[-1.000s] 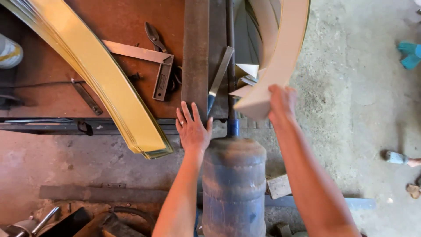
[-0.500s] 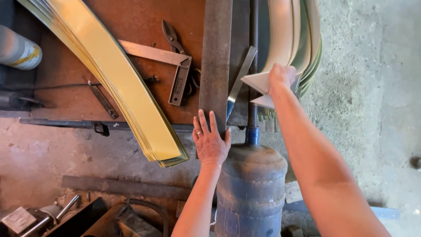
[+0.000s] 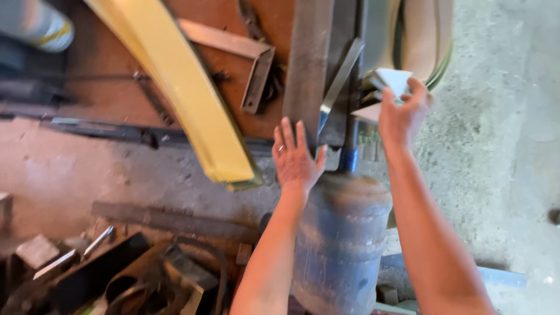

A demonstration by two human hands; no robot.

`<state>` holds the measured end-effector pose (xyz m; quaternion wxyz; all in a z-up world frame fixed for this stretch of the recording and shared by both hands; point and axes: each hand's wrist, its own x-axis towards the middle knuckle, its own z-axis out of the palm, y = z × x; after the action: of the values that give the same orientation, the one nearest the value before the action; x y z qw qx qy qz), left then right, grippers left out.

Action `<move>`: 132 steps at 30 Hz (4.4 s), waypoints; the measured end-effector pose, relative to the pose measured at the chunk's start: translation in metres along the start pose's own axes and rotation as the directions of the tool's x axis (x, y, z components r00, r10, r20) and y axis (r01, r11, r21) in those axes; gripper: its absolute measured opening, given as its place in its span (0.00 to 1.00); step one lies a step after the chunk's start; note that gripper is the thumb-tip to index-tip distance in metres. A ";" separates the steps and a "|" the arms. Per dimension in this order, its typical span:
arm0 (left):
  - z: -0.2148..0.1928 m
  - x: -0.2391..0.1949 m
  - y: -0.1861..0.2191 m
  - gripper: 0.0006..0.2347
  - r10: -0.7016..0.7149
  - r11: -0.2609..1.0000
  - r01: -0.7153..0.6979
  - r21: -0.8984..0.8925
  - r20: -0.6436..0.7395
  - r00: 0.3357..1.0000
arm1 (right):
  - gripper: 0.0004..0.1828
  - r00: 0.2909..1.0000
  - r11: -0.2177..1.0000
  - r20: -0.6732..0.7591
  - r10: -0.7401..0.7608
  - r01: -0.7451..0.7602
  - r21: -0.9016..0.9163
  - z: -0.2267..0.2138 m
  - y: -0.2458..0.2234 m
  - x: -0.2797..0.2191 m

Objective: Bending metal strips over a cylindrical object to curve them and then organizing the pieces.

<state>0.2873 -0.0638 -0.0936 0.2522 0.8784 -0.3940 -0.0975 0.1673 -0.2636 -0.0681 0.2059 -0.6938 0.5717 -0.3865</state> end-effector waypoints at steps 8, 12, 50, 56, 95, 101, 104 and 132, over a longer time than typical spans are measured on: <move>-0.031 -0.004 -0.099 0.17 -0.132 0.988 0.091 -0.121 -0.398 0.908 | 0.10 0.928 0.989 0.344 0.145 -0.149 -0.013 -0.140 0.021 -0.205; -0.016 -0.012 -0.213 0.21 -0.739 0.630 0.589 -0.506 -0.158 0.655 | 0.11 0.806 0.906 0.441 0.394 -0.422 -0.038 -0.150 0.036 -0.252; -0.122 -0.044 -0.155 0.27 -0.236 -0.302 0.427 -0.852 0.501 0.833 | 0.48 0.088 0.919 0.949 0.304 -0.288 -0.268 0.025 -0.114 -0.255; -0.054 -0.028 -0.141 0.35 0.025 -0.561 0.566 -0.603 0.672 0.740 | 0.62 0.124 0.961 0.954 0.273 -0.089 -0.263 -0.104 -0.054 -0.286; -0.044 -0.103 -0.212 0.26 -0.580 -0.367 0.450 -0.814 0.578 0.573 | 0.56 0.702 0.849 0.691 0.171 0.251 -0.464 -0.200 0.063 -0.241; 0.087 -0.075 -0.256 0.22 -0.281 -0.442 0.347 -0.827 0.495 0.822 | 0.56 0.709 0.845 0.672 0.215 0.210 -0.492 -0.200 0.072 -0.237; 0.111 -0.116 -0.268 0.18 -0.385 -0.270 0.411 -0.871 0.489 0.783 | 0.54 0.723 0.840 0.665 0.187 0.233 -0.490 -0.205 0.070 -0.241; -0.142 -0.162 -0.082 0.40 0.335 0.767 -0.536 0.354 0.490 0.804 | 0.25 0.703 0.801 0.387 0.596 -0.486 -0.350 -0.215 0.133 -0.247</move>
<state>0.2845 0.1547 -0.0193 -0.0414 0.7545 -0.6453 -0.1119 -0.0946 -0.0294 -0.1073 0.3668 -0.5854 0.7207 -0.0581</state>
